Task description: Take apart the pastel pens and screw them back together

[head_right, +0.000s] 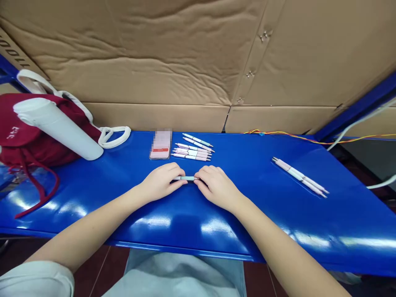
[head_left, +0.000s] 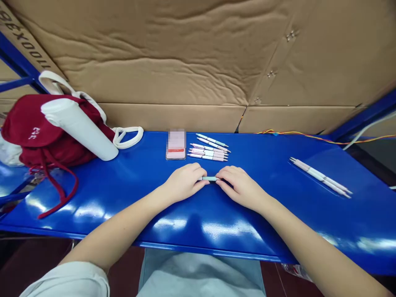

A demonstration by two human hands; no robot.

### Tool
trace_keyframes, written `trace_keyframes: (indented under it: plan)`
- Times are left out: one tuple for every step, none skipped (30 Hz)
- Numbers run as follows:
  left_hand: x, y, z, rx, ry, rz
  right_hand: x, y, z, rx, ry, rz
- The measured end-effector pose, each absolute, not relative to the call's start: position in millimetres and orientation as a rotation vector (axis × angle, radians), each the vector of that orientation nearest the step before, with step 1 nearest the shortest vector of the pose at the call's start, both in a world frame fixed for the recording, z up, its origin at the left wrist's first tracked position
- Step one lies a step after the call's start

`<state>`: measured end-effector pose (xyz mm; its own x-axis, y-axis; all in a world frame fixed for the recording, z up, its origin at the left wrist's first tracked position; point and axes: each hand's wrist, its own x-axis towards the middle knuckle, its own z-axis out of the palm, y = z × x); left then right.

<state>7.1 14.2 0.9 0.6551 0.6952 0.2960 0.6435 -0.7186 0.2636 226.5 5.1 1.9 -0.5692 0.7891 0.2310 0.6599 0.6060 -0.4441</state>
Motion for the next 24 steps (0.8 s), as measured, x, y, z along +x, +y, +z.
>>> trace_keyframes:
  plan:
    - [6.8,14.6,1.2,2.765,1.091,0.577,227.4,4.3,4.3,-1.149,-2.522,0.297]
    - [6.5,14.8,1.6,2.797,1.067,0.575,227.5,3.2,6.3,-1.146,-2.587,0.192]
    - [6.2,14.8,2.0,2.827,1.042,0.571,227.0,2.1,7.7,-1.142,-2.633,0.114]
    - [6.0,14.7,2.2,2.856,1.013,0.563,226.3,1.0,8.6,-1.132,-2.670,0.056]
    - [5.7,14.6,2.2,2.881,0.987,0.555,225.5,0.1,8.9,-1.119,-2.698,0.010]
    - [5.5,14.4,2.0,2.901,0.967,0.549,224.9,-0.4,8.7,-1.105,-2.714,-0.031]
    - [5.2,14.3,1.7,2.916,0.954,0.547,224.5,-0.6,8.2,-1.094,-2.718,-0.072]
    - [5.0,14.3,1.1,2.928,0.949,0.550,224.3,-0.5,7.4,-1.087,-2.712,-0.114]
    - [4.6,14.3,0.5,2.936,0.950,0.560,224.4,-0.2,6.5,-1.081,-2.700,-0.155]
    - [4.2,14.5,-0.1,2.940,0.957,0.571,224.4,0.2,5.6,-1.076,-2.684,-0.191]
    - [3.8,14.7,-0.7,2.939,0.968,0.584,224.3,0.5,4.7,-1.071,-2.668,-0.222]
    - [3.3,15.0,-1.2,2.932,0.978,0.593,224.1,0.7,3.9,-1.068,-2.655,-0.247]
    - [2.9,15.4,-1.5,2.921,0.982,0.593,223.7,0.7,3.3,-1.065,-2.646,-0.264]
    - [2.5,15.7,-1.7,2.908,0.982,0.589,223.1,0.5,3.0,-1.065,-2.642,-0.277]
    - [2.2,15.9,-1.7,2.894,0.979,0.581,222.6,0.2,3.1,-1.066,-2.639,-0.283]
    - [2.0,16.0,-1.3,2.881,0.971,0.573,222.1,-0.3,3.5,-1.071,-2.638,-0.283]
    - [2.0,15.9,-0.8,2.872,0.963,0.566,221.8,-0.8,4.3,-1.082,-2.636,-0.274]
    - [2.1,15.8,0.0,2.868,0.961,0.561,221.8,-1.1,5.3,-1.102,-2.628,-0.249]
    - [2.3,15.5,1.0,2.869,0.967,0.560,222.1,-1.2,6.5,-1.132,-2.610,-0.198]
    - [2.5,15.2,2.1,2.873,0.981,0.563,222.8,-1.0,7.6,-1.165,-2.579,-0.114]
    - [2.6,14.9,3.1,2.878,0.995,0.564,223.8,-0.3,8.4,-1.198,-2.540,0.001]
    - [2.7,14.8,4.0,2.884,1.007,0.568,225.0,0.8,8.8,-1.224,-2.495,0.139]
    - [2.6,14.9,4.7,2.888,1.013,0.571,226.2,2.2,8.6,-1.233,-2.453,0.284]
    - [2.4,15.1,5.2,2.888,1.013,0.573,227.2,3.9,7.9,-1.228,-2.416,0.418]
